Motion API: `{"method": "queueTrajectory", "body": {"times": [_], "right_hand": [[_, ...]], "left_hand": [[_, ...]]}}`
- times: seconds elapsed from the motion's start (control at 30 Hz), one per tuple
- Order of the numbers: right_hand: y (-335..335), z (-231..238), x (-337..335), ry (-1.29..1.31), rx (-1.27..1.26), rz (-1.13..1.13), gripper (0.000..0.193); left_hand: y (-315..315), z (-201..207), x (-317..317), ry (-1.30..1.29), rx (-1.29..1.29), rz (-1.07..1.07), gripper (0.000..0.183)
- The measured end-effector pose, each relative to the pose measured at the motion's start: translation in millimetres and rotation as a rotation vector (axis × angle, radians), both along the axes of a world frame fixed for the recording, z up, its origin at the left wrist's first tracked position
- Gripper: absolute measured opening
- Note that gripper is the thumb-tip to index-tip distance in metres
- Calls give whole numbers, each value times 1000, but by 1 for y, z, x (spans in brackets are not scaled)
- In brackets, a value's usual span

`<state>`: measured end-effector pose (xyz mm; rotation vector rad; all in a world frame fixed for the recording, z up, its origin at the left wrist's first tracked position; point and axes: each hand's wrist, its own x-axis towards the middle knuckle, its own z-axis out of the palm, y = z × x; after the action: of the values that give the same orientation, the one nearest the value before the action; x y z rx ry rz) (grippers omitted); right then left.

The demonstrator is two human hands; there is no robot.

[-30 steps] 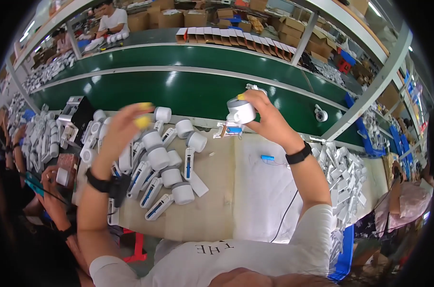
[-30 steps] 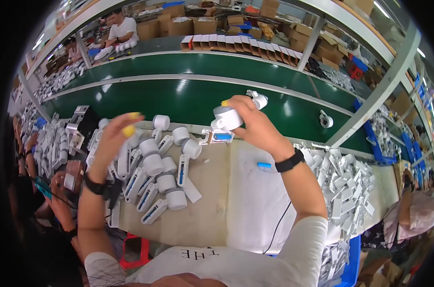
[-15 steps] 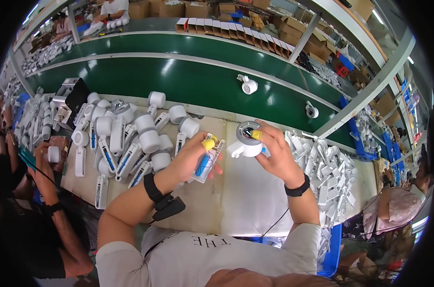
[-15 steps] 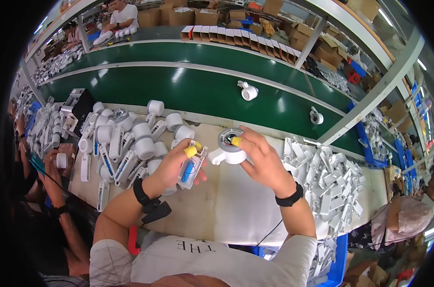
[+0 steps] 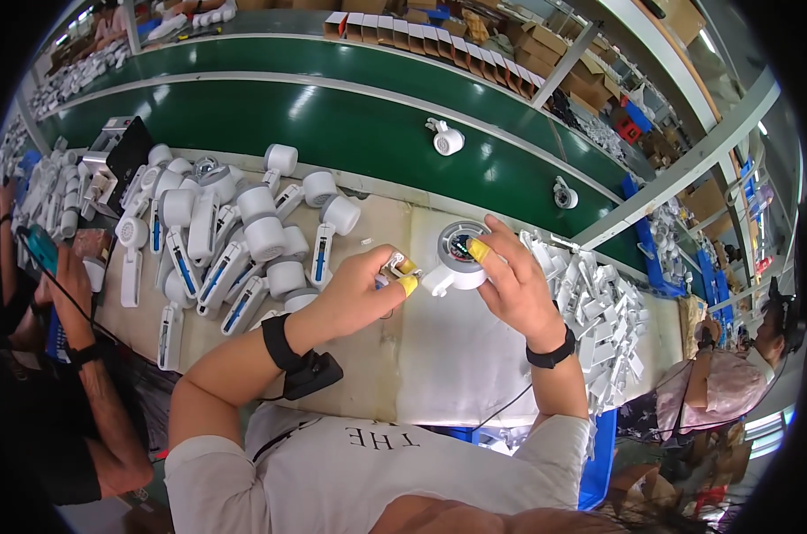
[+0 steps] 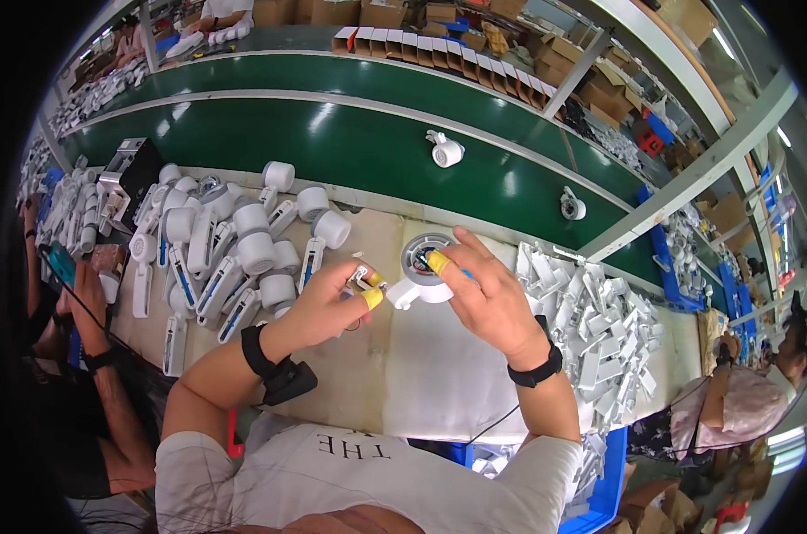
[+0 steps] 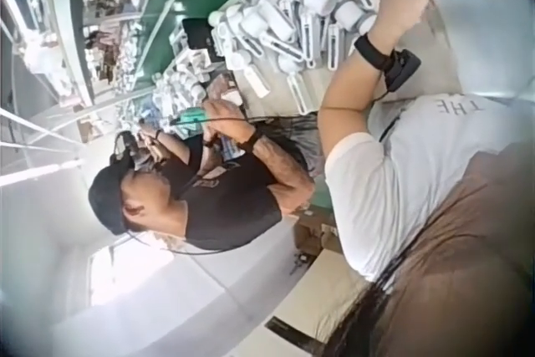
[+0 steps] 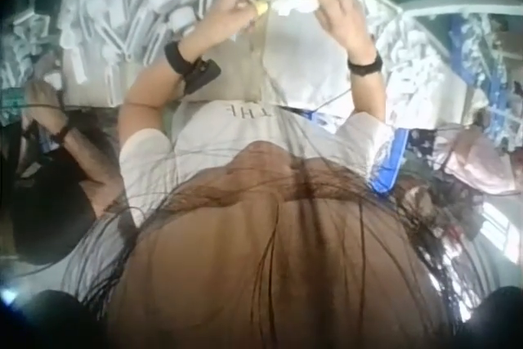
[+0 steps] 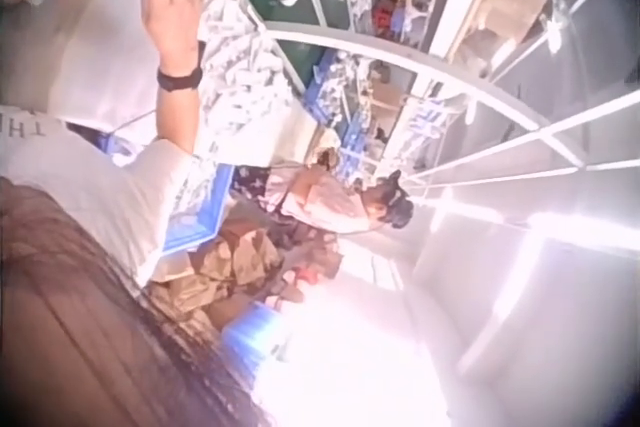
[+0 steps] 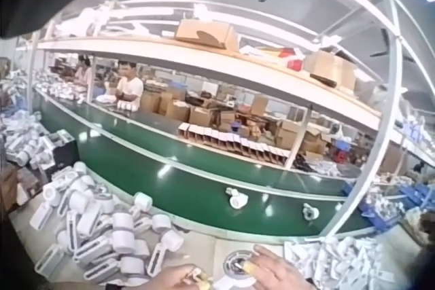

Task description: Assembling the plastic housing and internal components of small handheld electric fans on a production line.

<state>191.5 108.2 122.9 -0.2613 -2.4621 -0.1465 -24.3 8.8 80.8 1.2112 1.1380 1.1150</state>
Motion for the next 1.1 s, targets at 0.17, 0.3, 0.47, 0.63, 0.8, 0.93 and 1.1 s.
{"method": "queueTrajectory", "body": {"times": [0.17,0.3,0.47,0.63,0.8,0.93,1.1], "right_hand": [[-11,-1,3,-94,-198,-72,63],[-19,-1,6,-96,-402,1,74],[-21,-5,9,-38,-743,6,72],[-21,-8,3,78,-1021,35,70],[-11,6,9,-188,-422,100,65],[-15,24,-3,-343,-414,124,57],[-15,29,-9,-375,-487,116,55]], "left_hand": [[0,-8,-4,368,357,90,22],[8,-11,-9,459,329,64,22],[10,-8,-7,413,271,-16,22],[15,-19,-7,352,276,-15,21],[14,-14,-8,480,294,-35,22],[9,-17,-6,690,375,-49,24],[4,-13,-3,753,310,-104,27]]}}
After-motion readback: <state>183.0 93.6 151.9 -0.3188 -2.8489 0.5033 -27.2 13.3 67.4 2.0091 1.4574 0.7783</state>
